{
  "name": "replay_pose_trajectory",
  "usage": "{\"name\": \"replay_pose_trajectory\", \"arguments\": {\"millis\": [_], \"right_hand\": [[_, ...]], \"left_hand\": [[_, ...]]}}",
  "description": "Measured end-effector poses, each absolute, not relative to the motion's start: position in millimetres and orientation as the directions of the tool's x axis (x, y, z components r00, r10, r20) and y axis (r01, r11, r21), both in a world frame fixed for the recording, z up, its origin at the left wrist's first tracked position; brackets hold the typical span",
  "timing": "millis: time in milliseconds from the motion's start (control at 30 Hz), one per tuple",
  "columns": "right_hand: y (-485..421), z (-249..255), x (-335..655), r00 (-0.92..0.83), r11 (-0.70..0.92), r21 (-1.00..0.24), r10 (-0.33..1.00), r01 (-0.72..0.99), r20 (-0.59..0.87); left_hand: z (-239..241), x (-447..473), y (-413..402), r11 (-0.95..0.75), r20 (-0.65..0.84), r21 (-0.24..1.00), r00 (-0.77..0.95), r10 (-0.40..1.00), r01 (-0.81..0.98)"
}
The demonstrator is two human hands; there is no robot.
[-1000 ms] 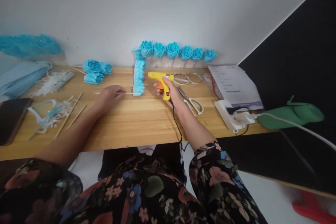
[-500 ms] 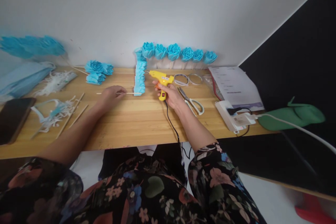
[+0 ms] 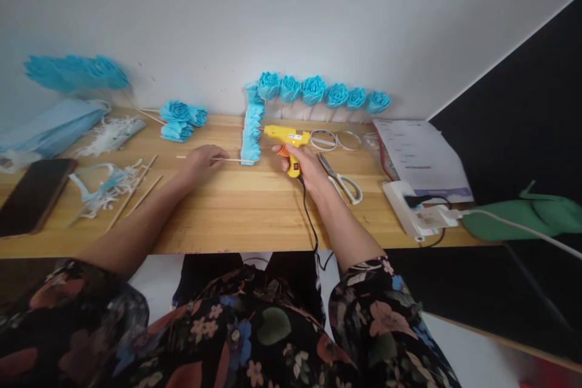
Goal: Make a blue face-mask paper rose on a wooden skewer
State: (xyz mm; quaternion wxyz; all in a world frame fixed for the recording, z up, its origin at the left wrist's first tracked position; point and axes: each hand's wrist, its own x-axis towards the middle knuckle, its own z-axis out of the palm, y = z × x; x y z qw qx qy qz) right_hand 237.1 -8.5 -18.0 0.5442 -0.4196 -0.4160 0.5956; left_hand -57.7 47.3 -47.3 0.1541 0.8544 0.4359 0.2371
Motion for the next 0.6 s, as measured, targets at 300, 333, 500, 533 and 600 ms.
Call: {"name": "replay_pose_trajectory", "arguments": {"millis": [300,333,500,533,600], "right_hand": [[-11.8,-16.5,238.7,-0.101,-0.042,-0.973,0.995,-0.229,-0.019],[-11.7,-16.6,238.7,-0.107,-0.048,-0.97,0.994,-0.237,-0.023],[-13.0,-14.3,238.4,-0.087,-0.042,-0.982,0.996,-0.181,-0.027],[-13.4,-13.8,238.4,-0.085,-0.041,-0.984,0.996,-0.174,-0.026],[-14.1,-13.1,238.6,-0.092,-0.036,-0.983,0.996,-0.182,-0.02]], "left_hand": [[-50.4,-57.9,47.5,-0.577,0.298,0.475,0.496,0.816,0.664],[-50.4,-58.0,47.4,-0.576,0.299,0.478,0.493,0.817,0.664],[-49.3,-58.6,47.2,-0.569,0.29,0.488,0.492,0.821,0.662],[-49.0,-58.8,47.2,-0.568,0.288,0.488,0.492,0.821,0.662],[-48.4,-59.1,47.4,-0.566,0.286,0.489,0.492,0.823,0.663]]}}
